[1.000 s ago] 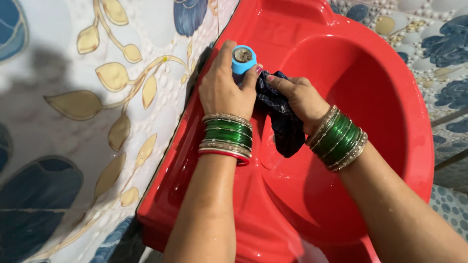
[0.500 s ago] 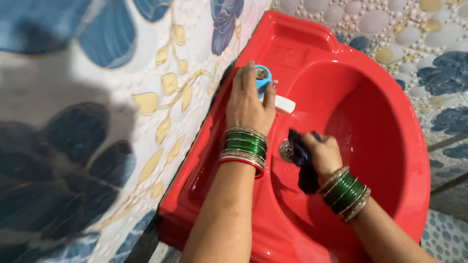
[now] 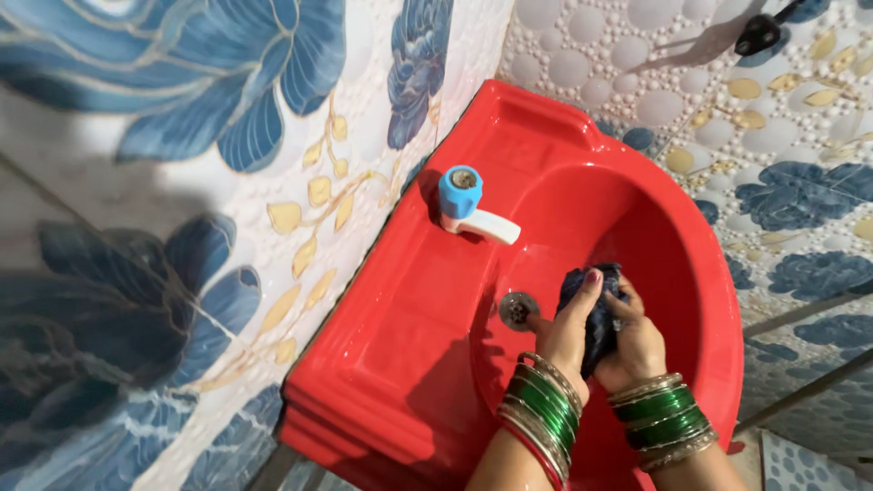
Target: The person cleans a red sink and the surrounding wall tiles using a cloth.
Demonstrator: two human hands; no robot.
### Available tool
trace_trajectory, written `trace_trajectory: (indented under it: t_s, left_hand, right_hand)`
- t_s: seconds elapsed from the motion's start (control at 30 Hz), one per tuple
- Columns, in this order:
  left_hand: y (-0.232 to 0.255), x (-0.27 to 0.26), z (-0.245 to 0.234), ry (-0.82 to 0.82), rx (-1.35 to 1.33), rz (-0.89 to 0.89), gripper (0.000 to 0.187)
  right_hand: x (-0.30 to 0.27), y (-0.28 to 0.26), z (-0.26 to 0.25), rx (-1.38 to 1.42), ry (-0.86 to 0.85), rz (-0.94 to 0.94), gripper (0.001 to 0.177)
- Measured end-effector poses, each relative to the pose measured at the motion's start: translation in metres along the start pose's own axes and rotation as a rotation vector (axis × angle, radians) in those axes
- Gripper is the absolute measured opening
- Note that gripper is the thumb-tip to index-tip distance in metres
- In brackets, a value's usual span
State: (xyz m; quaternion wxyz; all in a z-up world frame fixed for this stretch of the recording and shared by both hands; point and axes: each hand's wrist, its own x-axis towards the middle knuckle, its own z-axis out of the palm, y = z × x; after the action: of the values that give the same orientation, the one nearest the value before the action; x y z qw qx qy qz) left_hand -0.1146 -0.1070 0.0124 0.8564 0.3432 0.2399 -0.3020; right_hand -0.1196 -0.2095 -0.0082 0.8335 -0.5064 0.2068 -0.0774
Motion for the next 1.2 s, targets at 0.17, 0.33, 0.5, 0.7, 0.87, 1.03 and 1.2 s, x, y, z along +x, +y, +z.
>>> trace_trajectory:
  t_s: [0.17, 0.33, 0.5, 0.7, 0.87, 1.03, 1.2]
  left_hand:
    - [-0.006, 0.015, -0.012, -0.114, -0.019, -0.093, 0.123]
    - [0.004, 0.045, -0.028, -0.740, 0.051, 0.126, 0.090]
    - [0.006, 0.040, -0.026, -0.624, 0.467, -0.002, 0.069]
    - [-0.014, 0.048, -0.025, -0.758, 0.746, 0.175, 0.069]
    - [-0.014, 0.036, -0.013, -0.193, 1.462, 0.247, 0.065]
    - [-0.026, 0.036, -0.006, 0.081, 1.599, 0.586, 0.038]
    - [-0.029, 0.057, -0.012, 0.129, 1.668, 0.640, 0.026]
  right_hand:
    - [0.017, 0.038, -0.048, -0.491, -0.006, -0.146, 0.040]
    - [0.006, 0.018, -0.085, -1.707, -0.516, -1.100, 0.036]
    - [-0.014, -0.044, -0.031, -1.331, -0.674, -0.472, 0.111]
    - [-0.009, -0.049, -0.039, -2.053, -0.726, -0.740, 0.117]
    - [0.018, -0.014, -0.056, -2.260, -0.533, -0.696, 0.066]
    - [0.036, -0.014, -0.044, -2.445, -0.572, -0.540, 0.051]
    - [0.035, -0.032, -0.013, -2.428, -0.612, -0.202, 0.048]
